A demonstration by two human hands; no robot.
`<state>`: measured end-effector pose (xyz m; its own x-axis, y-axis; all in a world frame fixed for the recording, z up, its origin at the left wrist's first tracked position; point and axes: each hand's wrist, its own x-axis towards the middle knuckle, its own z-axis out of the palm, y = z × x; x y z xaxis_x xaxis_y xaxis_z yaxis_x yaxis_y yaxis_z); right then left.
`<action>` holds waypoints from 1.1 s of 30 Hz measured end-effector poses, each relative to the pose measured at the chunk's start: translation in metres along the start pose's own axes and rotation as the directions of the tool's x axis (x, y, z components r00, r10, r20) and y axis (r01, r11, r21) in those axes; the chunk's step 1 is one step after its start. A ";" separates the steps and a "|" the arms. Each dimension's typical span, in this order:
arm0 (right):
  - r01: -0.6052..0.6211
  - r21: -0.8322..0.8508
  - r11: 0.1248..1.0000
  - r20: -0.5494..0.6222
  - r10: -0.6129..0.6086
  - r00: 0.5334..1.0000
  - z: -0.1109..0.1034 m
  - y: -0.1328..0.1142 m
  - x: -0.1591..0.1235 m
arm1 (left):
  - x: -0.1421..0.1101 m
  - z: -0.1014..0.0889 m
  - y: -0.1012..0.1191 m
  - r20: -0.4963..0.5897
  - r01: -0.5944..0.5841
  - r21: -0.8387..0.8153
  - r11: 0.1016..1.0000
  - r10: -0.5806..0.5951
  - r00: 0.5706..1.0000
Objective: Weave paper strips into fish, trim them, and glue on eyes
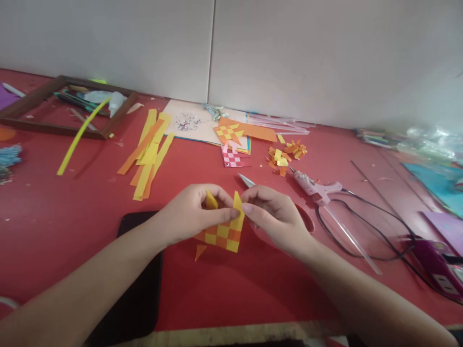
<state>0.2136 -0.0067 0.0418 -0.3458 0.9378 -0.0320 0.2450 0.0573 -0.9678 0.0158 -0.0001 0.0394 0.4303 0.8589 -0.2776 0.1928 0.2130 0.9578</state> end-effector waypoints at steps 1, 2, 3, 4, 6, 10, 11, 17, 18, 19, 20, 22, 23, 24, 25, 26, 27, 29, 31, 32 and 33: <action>0.007 -0.006 1.000 -0.009 -0.008 1.000 0.000 0.000 0.000 | 0.000 0.000 0.001 -0.030 -0.013 0.006 1.000 0.014 0.999; 0.013 -0.014 1.000 -0.020 -0.013 1.000 0.001 0.000 -0.001 | -0.001 0.001 0.002 -0.055 -0.025 0.012 1.000 0.025 0.998; 0.019 -0.021 1.000 -0.033 -0.020 0.999 0.001 0.001 -0.001 | 0.000 0.002 0.002 -0.068 -0.032 0.015 0.999 0.033 0.997; 0.027 -0.029 0.999 -0.046 -0.028 0.999 0.001 0.001 -0.001 | 0.000 0.002 0.003 -0.070 -0.036 0.013 0.999 0.036 0.997; 0.042 -0.047 0.998 -0.063 -0.045 0.997 0.002 0.002 -0.002 | 0.001 0.003 0.002 -0.053 -0.034 -0.006 0.999 0.033 0.998; 0.070 -0.094 0.993 -0.094 -0.079 0.992 0.002 0.003 -0.003 | 0.002 0.003 -0.001 -0.021 -0.022 -0.034 0.999 0.021 1.000; 0.076 -0.106 0.991 -0.097 -0.087 0.992 0.002 0.003 -0.003 | 0.002 0.003 -0.001 -0.016 -0.017 -0.035 0.999 0.017 1.000; 0.111 -0.164 0.980 -0.079 -0.125 0.989 0.000 0.003 -0.003 | 0.001 0.002 0.001 -0.013 0.019 0.024 1.000 -0.018 1.000; 0.116 -0.168 0.979 -0.079 -0.131 0.988 0.000 0.003 -0.003 | 0.001 0.002 0.002 -0.016 0.015 0.037 0.999 -0.014 1.000; 0.119 -0.172 0.978 -0.081 -0.134 0.988 0.000 0.003 -0.003 | 0.001 0.002 0.002 -0.021 0.010 0.044 0.999 -0.009 1.000; 0.122 -0.175 0.977 -0.082 -0.138 0.987 0.000 0.003 -0.004 | 0.001 0.002 0.003 -0.027 0.006 0.047 0.999 -0.005 1.000; 0.124 -0.177 0.976 -0.084 -0.140 0.987 0.001 0.004 -0.004 | 0.000 0.002 0.003 -0.039 0.004 0.050 0.999 -0.002 0.999; 0.125 -0.177 0.976 -0.085 -0.142 0.986 0.001 0.004 -0.004 | 0.000 0.003 0.003 -0.042 0.003 0.053 0.999 -0.001 0.999; 0.125 -0.178 0.976 -0.086 -0.142 0.986 0.001 0.004 -0.004 | -0.001 0.003 0.003 -0.044 0.003 0.056 0.998 0.000 0.999; 0.126 -0.180 0.976 -0.087 -0.143 0.986 0.001 0.004 -0.003 | -0.001 0.003 0.003 -0.046 -0.001 0.059 0.998 0.004 0.999; 0.126 -0.183 0.975 -0.090 -0.144 0.985 0.001 0.004 -0.003 | -0.001 0.003 0.003 -0.048 -0.005 0.063 0.998 0.008 0.999; 0.127 -0.186 0.974 -0.094 -0.146 0.985 0.001 0.004 -0.002 | -0.001 0.004 0.003 -0.050 -0.008 0.066 0.998 0.011 0.999; 0.129 -0.192 0.973 -0.099 -0.150 0.984 0.001 0.004 -0.002 | -0.001 0.004 0.003 -0.055 -0.011 0.067 0.998 0.015 0.998; 0.134 -0.198 0.971 -0.098 -0.156 0.983 0.001 0.003 -0.002 | -0.001 0.005 0.004 -0.055 -0.012 0.072 0.997 0.016 0.998; 0.137 -0.201 0.970 -0.097 -0.159 0.982 0.001 0.003 -0.003 | -0.001 0.005 0.004 -0.052 -0.010 0.074 0.997 0.014 0.999; 0.140 -0.203 0.969 -0.097 -0.162 0.982 0.001 0.004 -0.004 | -0.001 0.005 0.005 -0.053 -0.011 0.075 0.997 0.015 0.998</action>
<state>0.2145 -0.0103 0.0380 -0.2913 0.9448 0.1500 0.3727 0.2565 -0.8918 0.0206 -0.0019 0.0437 0.3858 0.8854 -0.2593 0.2539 0.1684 0.9525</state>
